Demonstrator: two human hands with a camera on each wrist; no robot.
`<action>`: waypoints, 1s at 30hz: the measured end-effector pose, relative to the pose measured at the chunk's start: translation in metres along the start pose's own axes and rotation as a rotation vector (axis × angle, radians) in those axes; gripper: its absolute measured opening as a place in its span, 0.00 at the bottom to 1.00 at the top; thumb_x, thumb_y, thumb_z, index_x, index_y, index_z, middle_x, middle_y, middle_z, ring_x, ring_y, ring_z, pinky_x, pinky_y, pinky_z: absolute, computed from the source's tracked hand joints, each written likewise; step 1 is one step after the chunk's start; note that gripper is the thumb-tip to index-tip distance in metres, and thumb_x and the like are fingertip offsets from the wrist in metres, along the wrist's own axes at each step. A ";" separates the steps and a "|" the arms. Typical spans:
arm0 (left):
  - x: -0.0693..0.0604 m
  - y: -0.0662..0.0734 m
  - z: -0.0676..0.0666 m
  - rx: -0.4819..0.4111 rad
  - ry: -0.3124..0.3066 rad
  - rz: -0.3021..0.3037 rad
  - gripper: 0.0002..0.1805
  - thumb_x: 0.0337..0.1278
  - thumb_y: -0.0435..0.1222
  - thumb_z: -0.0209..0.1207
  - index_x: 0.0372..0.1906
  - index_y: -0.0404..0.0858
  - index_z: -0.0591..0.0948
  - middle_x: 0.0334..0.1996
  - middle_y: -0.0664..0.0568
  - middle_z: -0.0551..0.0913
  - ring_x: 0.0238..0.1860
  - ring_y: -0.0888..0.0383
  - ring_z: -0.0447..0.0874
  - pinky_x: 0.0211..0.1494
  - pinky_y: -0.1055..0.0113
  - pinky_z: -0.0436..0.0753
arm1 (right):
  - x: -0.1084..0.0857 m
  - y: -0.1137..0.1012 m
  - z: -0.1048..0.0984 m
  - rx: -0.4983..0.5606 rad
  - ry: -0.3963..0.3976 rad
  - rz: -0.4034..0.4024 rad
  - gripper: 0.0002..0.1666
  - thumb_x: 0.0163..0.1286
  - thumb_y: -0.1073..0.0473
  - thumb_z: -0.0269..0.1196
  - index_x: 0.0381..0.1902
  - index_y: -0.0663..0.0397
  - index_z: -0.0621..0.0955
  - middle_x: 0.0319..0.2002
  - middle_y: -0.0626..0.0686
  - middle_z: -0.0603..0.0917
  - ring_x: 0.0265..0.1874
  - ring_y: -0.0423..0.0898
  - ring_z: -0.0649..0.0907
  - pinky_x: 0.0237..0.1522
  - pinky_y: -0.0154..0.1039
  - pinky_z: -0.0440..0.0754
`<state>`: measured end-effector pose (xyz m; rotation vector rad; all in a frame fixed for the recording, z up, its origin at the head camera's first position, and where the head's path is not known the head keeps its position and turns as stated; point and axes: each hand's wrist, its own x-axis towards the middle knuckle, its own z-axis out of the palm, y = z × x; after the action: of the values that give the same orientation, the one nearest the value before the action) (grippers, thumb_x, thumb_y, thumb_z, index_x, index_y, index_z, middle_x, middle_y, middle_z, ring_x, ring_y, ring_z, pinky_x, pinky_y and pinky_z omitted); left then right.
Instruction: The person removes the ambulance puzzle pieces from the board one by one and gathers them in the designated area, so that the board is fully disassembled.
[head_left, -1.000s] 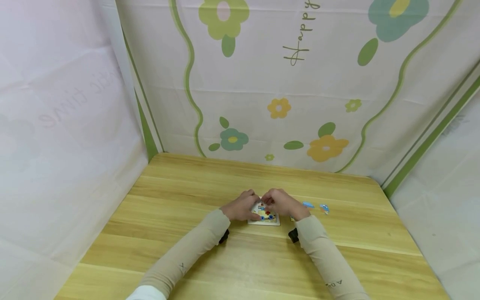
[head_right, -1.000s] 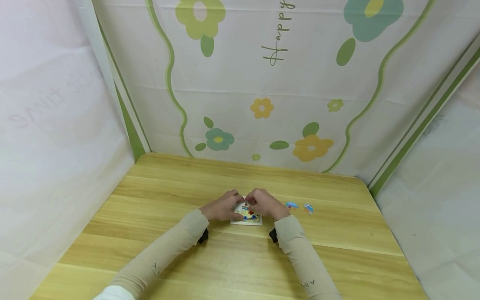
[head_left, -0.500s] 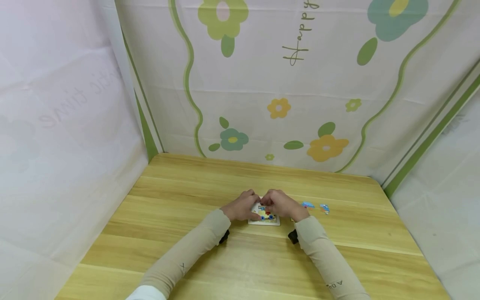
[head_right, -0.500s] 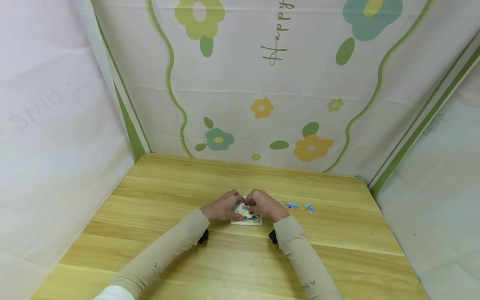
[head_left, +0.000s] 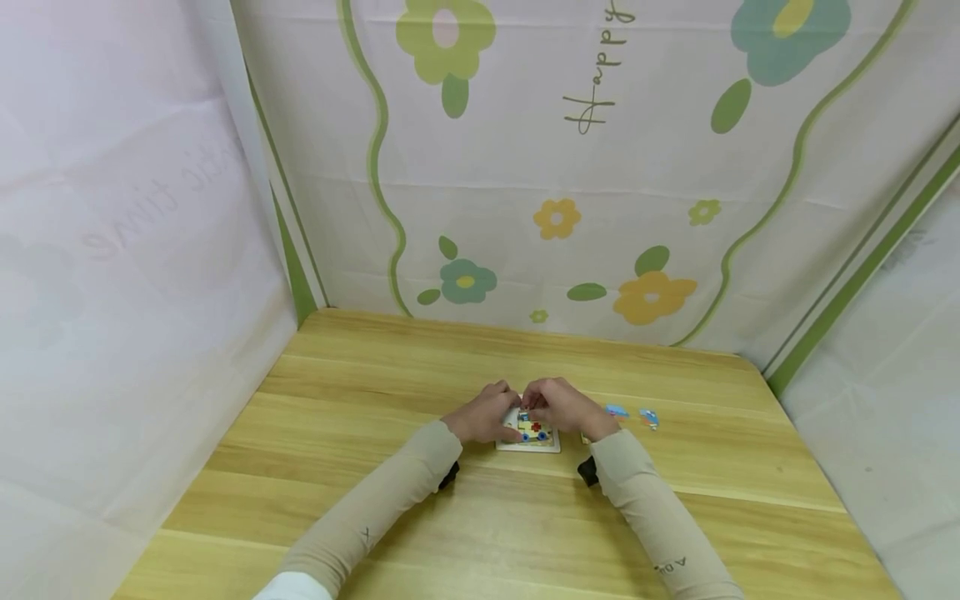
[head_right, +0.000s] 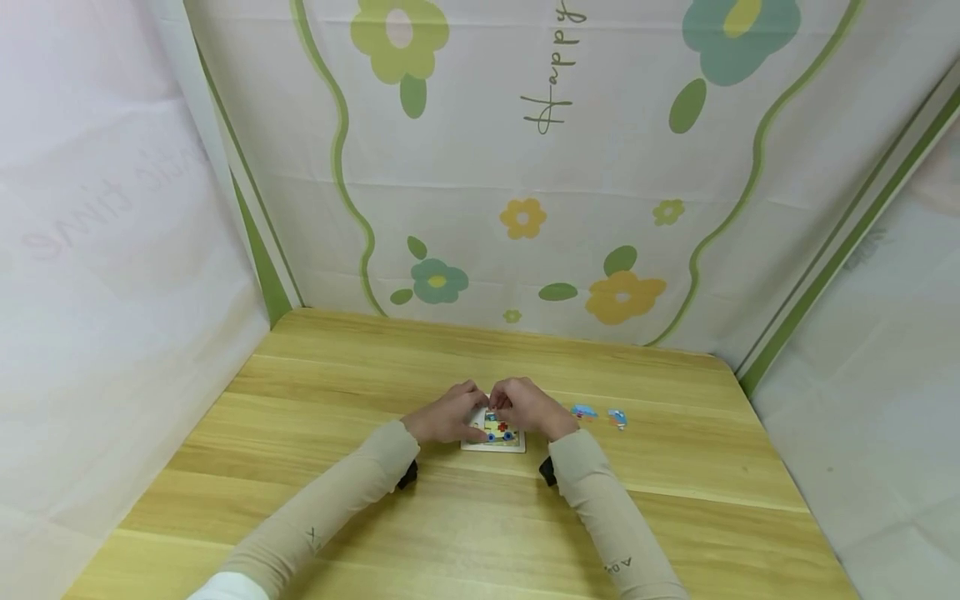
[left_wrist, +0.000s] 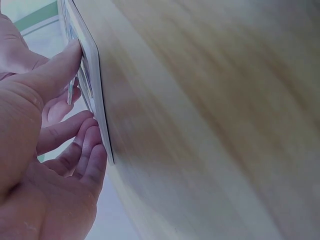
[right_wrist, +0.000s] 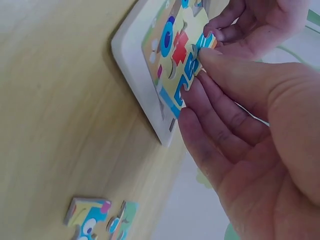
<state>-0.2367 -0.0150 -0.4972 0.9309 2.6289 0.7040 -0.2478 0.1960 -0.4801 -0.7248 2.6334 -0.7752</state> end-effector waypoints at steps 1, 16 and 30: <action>0.000 0.000 0.000 0.002 0.000 0.000 0.34 0.65 0.49 0.72 0.68 0.34 0.78 0.54 0.48 0.75 0.49 0.56 0.69 0.50 0.67 0.74 | 0.000 0.000 0.000 0.003 0.000 -0.001 0.06 0.76 0.67 0.65 0.46 0.54 0.86 0.41 0.49 0.88 0.40 0.41 0.85 0.47 0.40 0.87; 0.000 0.001 -0.001 0.032 -0.001 0.003 0.35 0.65 0.49 0.71 0.69 0.34 0.78 0.56 0.47 0.76 0.50 0.56 0.69 0.53 0.66 0.74 | 0.000 0.005 -0.001 -0.006 0.024 -0.066 0.05 0.76 0.66 0.65 0.45 0.53 0.86 0.41 0.49 0.89 0.39 0.38 0.85 0.46 0.35 0.86; 0.000 0.001 -0.001 0.056 0.009 0.011 0.36 0.64 0.49 0.72 0.68 0.32 0.78 0.57 0.46 0.77 0.51 0.55 0.71 0.55 0.67 0.75 | -0.001 0.015 -0.004 0.028 -0.052 -0.082 0.18 0.71 0.75 0.65 0.55 0.57 0.86 0.51 0.53 0.89 0.47 0.45 0.87 0.50 0.39 0.87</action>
<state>-0.2368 -0.0146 -0.4958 0.9598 2.6664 0.6417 -0.2545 0.2090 -0.4858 -0.8387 2.5548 -0.8031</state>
